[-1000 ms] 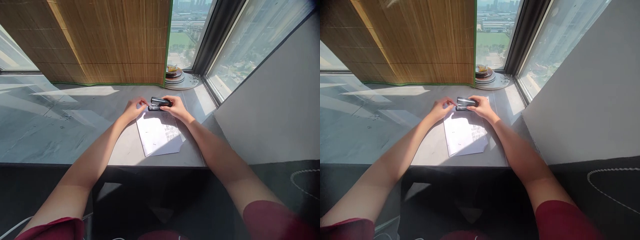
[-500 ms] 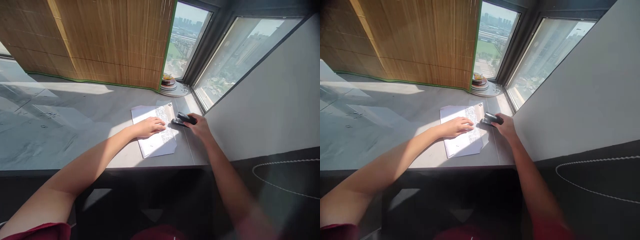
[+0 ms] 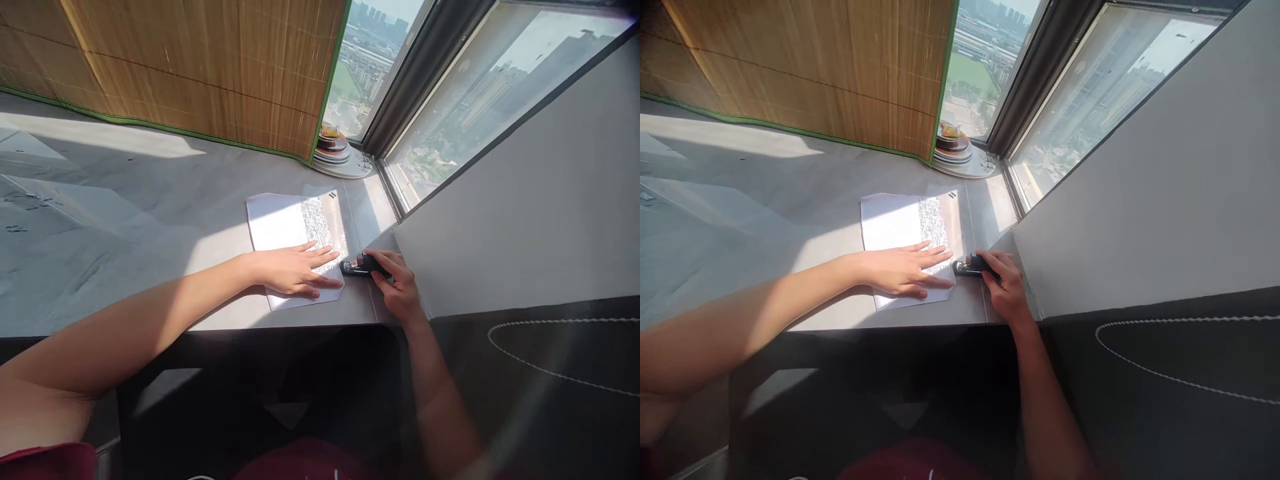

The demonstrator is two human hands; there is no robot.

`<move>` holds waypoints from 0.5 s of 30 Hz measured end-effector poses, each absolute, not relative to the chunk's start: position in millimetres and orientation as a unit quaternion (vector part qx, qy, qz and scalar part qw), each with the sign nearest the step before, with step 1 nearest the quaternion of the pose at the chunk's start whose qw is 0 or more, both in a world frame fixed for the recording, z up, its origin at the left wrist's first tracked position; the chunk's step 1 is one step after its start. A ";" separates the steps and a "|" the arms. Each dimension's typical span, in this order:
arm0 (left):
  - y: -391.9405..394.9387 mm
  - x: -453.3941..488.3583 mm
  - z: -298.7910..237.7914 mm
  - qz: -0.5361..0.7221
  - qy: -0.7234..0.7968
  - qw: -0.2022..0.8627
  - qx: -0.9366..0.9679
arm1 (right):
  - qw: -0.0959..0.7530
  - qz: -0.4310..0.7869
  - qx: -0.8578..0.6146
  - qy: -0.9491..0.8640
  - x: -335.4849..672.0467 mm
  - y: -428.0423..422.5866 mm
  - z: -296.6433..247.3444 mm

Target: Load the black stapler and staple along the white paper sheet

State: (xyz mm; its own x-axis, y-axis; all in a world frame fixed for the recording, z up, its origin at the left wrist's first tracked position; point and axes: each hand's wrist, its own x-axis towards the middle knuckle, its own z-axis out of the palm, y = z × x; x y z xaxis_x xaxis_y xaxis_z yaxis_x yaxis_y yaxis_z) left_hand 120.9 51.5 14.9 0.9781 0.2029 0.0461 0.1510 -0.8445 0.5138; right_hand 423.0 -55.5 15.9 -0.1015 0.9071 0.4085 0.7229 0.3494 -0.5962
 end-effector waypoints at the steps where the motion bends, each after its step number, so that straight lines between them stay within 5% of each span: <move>1: 51.4 120.7 15.9 0.056 0.090 0.269 0.957 | 0.370 0.131 -0.552 -0.736 421.8 -56.2 17.5; 15: 47.3 121.9 9.7 0.128 0.074 0.283 0.948 | 0.287 0.152 -0.545 -0.773 420.1 -69.4 38.4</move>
